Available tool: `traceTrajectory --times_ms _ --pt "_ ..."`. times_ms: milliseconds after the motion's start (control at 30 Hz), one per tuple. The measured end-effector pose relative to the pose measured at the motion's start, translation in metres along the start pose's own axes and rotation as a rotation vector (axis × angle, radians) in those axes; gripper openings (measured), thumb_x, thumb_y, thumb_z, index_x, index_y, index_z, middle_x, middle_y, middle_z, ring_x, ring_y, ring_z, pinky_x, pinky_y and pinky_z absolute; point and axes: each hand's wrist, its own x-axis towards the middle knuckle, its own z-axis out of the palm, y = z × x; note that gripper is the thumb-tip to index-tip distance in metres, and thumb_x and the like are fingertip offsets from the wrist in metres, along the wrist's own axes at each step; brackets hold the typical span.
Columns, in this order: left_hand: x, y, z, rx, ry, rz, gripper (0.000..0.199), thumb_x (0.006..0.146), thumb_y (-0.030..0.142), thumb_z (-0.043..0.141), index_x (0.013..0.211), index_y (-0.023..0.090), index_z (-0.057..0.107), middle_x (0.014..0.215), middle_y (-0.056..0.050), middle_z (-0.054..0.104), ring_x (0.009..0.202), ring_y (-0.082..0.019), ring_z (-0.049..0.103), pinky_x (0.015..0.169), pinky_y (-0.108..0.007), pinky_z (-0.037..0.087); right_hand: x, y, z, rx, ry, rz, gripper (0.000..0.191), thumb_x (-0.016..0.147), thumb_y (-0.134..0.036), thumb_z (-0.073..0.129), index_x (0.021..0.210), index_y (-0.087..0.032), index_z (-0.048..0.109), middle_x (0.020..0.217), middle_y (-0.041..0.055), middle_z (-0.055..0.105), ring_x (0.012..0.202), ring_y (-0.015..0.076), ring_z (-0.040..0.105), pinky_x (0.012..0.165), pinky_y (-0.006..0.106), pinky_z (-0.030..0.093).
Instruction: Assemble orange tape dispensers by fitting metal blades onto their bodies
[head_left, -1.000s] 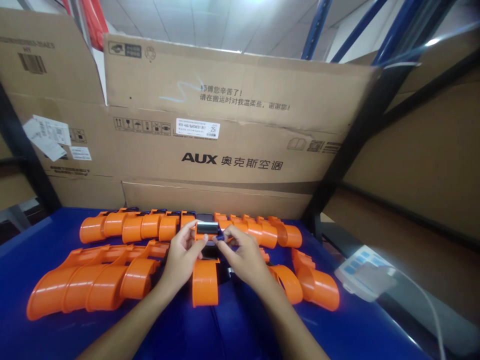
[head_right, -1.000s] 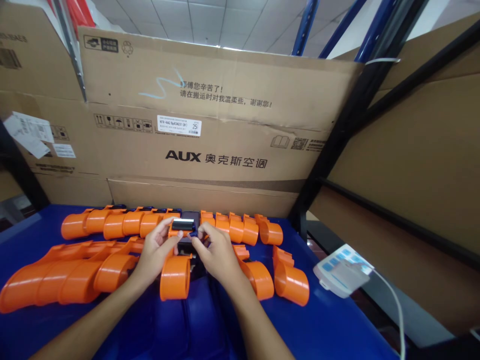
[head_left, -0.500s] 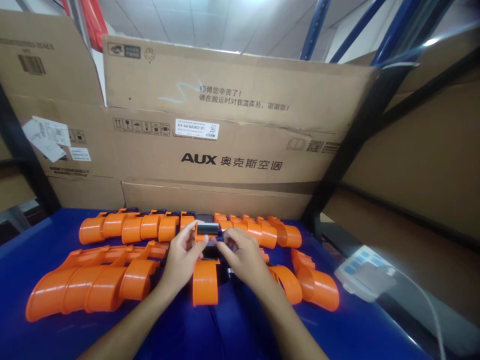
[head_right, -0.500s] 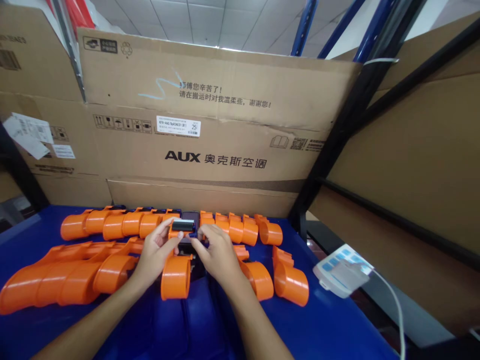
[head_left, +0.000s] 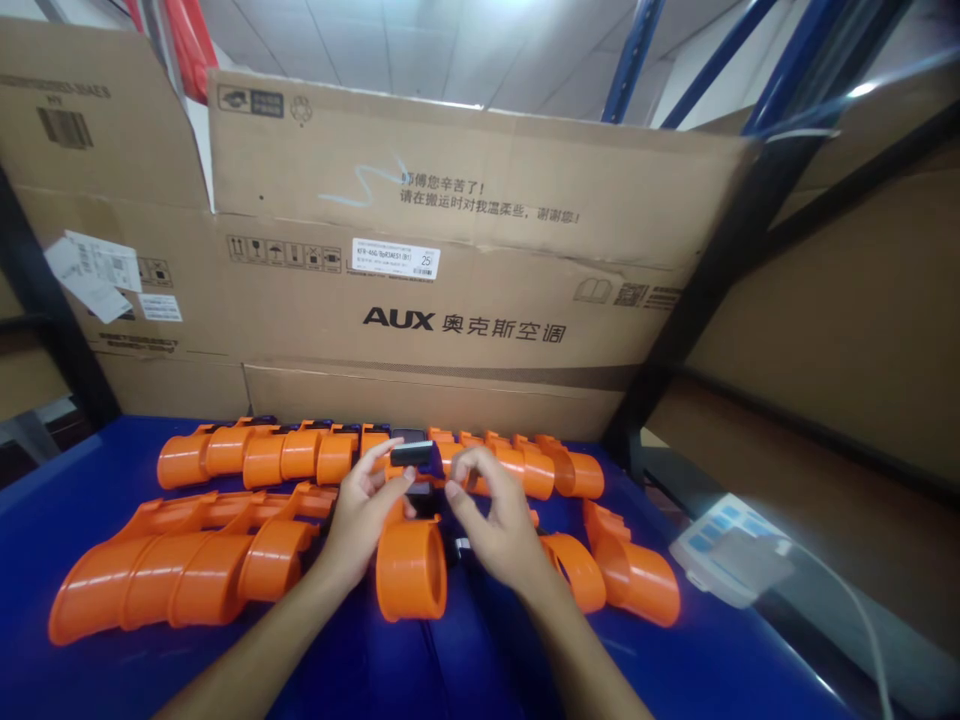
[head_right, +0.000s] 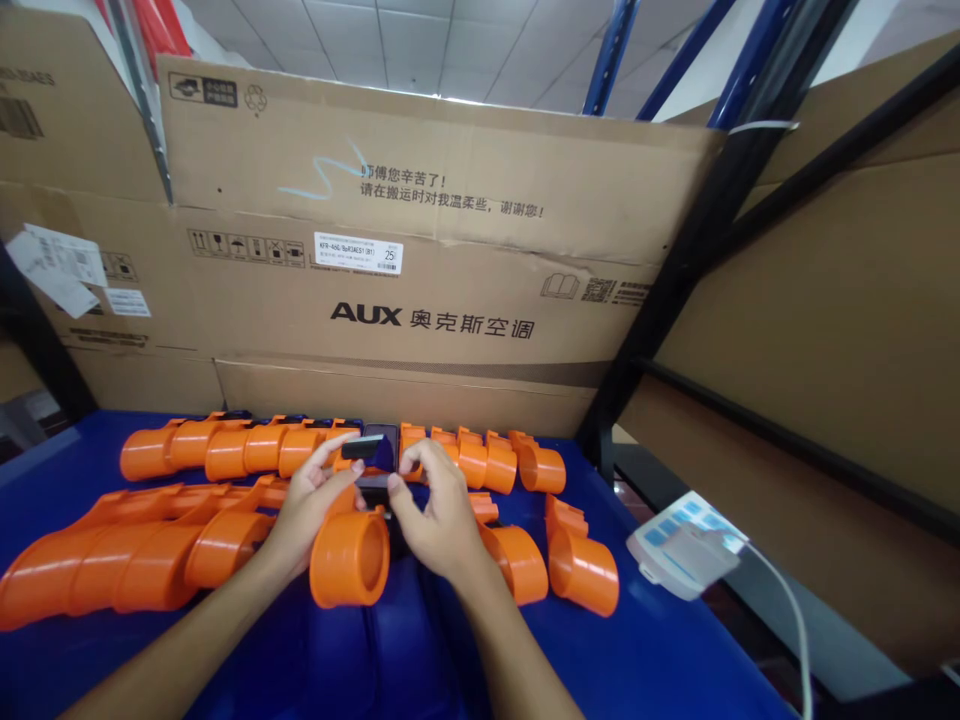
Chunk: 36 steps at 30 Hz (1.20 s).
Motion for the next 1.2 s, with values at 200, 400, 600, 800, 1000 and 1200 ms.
traceTrajectory --times_ms 200,400,600,800,1000,1200 --pt "-0.011 0.009 0.01 -0.164 -0.183 -0.147 0.081 0.081 0.035 0.082 0.152 0.027 0.042 0.114 -0.012 0.073 0.064 -0.02 0.075 0.066 -0.034 0.06 0.003 -0.001 0.004 0.455 -0.077 0.32 0.032 0.099 -0.045 0.054 0.127 -0.028 0.054 0.104 0.0035 0.067 0.102 0.0236 0.064 0.092 0.037 0.048" --pt "-0.017 0.009 0.008 -0.201 -0.435 -0.139 0.074 0.074 0.018 0.087 0.142 0.03 0.059 0.151 -0.011 0.055 0.126 -0.034 0.064 0.106 -0.044 0.051 0.001 -0.003 0.007 0.618 -0.16 0.382 0.034 0.091 -0.048 0.068 0.117 -0.029 0.056 0.098 0.0018 0.066 0.095 0.0224 0.063 0.08 0.033 0.05" --pt "-0.011 0.001 0.007 -0.101 -0.257 -0.076 0.045 0.086 0.035 0.078 0.128 0.021 0.07 0.139 -0.012 0.066 0.138 -0.034 0.052 0.119 -0.048 0.035 0.0 -0.004 0.014 0.558 -0.134 0.417 0.033 0.09 -0.049 0.072 0.103 -0.028 0.05 0.094 -0.001 0.06 0.073 0.0144 0.053 0.059 0.025 0.043" --pt "-0.009 0.003 0.01 -0.128 -0.231 -0.113 0.046 0.081 0.036 0.081 0.122 0.017 0.072 0.125 -0.013 0.074 0.123 -0.031 0.065 0.11 -0.042 0.045 -0.002 -0.003 0.018 0.531 -0.124 0.423 0.036 0.091 -0.054 0.068 0.091 -0.027 0.046 0.086 -0.0034 0.056 0.071 0.0142 0.052 0.056 0.024 0.042" --pt "-0.003 0.016 0.005 -0.323 -0.035 -0.306 0.06 0.083 0.06 0.07 0.121 0.014 0.067 0.084 -0.012 0.078 0.063 -0.025 0.073 0.058 -0.034 0.059 0.002 0.01 0.014 0.185 -0.058 0.279 0.04 0.104 -0.051 0.04 0.08 -0.023 0.056 0.078 0.0008 0.061 0.081 0.02 0.058 0.075 0.033 0.046" --pt "0.004 0.024 -0.008 -0.498 0.071 -0.176 0.049 0.086 0.056 0.066 0.105 0.012 0.073 0.071 -0.006 0.074 0.049 -0.015 0.064 0.052 -0.026 0.051 -0.008 0.002 0.011 -0.22 -0.451 0.092 0.025 0.085 -0.025 0.067 0.063 -0.021 0.056 0.073 0.0016 0.06 0.079 0.0206 0.054 0.074 0.033 0.041"
